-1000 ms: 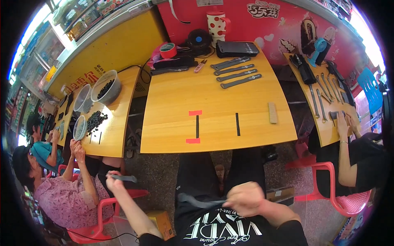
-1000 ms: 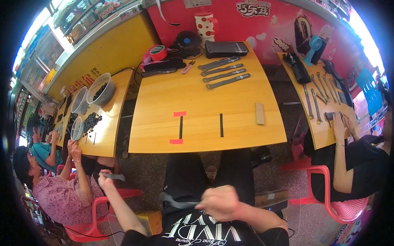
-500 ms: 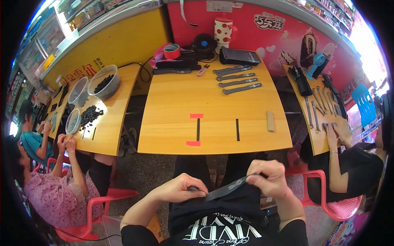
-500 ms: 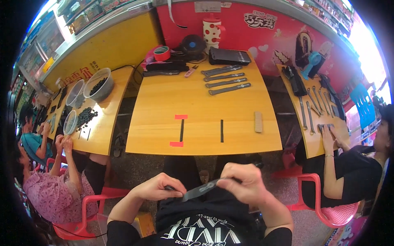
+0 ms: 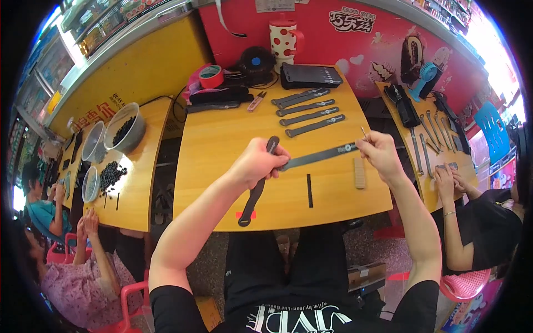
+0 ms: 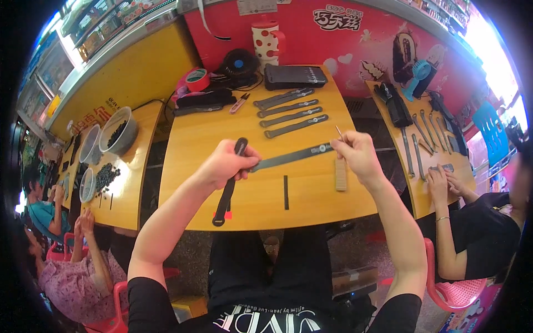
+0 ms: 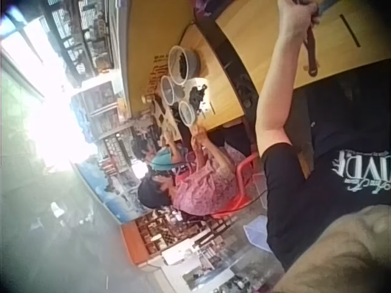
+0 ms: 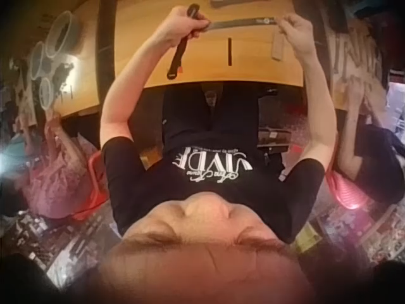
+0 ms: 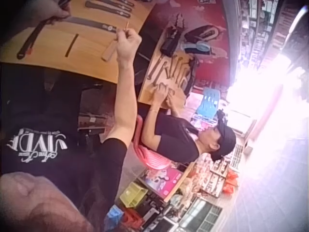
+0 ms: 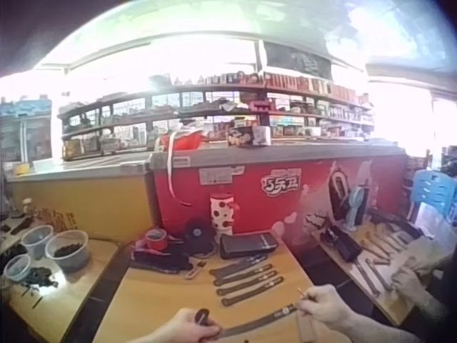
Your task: Assembling plastic or rubber straps by manually attaching small components and fasteners.
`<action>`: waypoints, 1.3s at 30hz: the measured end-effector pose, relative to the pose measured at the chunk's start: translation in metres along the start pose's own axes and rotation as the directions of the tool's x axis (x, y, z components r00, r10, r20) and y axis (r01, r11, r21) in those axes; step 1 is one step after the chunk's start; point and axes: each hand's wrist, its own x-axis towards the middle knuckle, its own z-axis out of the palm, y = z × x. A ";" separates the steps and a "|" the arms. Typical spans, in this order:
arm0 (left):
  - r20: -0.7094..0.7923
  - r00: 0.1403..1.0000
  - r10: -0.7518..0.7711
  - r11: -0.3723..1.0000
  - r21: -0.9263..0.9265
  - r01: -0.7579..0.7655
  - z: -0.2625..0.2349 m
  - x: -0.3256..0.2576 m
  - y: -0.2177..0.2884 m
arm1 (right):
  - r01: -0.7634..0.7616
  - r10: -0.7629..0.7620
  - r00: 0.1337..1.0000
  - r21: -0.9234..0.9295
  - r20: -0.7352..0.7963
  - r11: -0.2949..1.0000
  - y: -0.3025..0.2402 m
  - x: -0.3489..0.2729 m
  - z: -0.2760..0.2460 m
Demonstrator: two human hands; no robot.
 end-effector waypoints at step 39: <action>0.168 0.986 -0.021 0.945 -0.317 0.074 0.019 -0.143 -0.017 | 0.901 -0.880 0.375 0.109 0.292 0.420 -0.112 -0.218 -0.116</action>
